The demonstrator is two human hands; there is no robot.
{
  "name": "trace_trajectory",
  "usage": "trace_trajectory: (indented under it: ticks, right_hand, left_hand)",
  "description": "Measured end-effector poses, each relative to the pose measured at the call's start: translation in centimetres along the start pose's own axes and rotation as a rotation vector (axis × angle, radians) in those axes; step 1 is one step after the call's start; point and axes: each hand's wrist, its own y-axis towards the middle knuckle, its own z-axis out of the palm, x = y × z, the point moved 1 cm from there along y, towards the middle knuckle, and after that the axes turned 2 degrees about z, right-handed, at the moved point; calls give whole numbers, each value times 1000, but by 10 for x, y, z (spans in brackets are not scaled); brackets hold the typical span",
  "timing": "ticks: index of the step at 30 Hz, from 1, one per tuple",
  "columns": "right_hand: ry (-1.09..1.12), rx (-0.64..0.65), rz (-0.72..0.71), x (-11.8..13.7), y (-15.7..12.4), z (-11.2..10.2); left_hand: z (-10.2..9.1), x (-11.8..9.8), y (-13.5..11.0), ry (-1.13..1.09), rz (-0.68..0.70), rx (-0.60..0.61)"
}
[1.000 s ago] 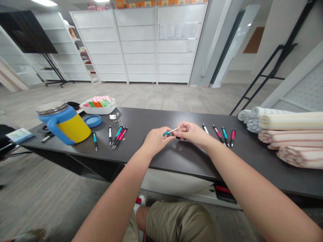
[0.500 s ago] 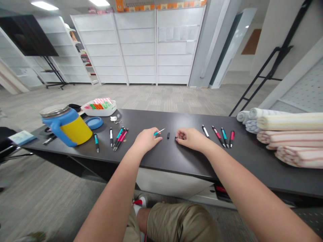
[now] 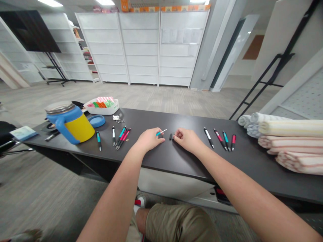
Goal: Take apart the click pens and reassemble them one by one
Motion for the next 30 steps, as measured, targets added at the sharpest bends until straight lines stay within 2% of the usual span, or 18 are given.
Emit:
trace_trajectory:
  ticks: [6,11,15,24,30]
  right_hand:
    - [130,5,-42,1,-2,-7]
    - [195,78,-141,8,-5,-11]
    - [206,97,-155,7,-5,-16]
    - [378,-139,19,-10,2,-36]
    - [326,-289,67,-34,4,-45]
  left_hand:
    - [4,-5,-7,37,31,-56]
    - [13,-23,-13,253,186,-58]
    - [16,-28,-13,284,234,-68]
    - [6,-20,-13,156,113,-134]
    - [4,-16,-12,32,142,-214]
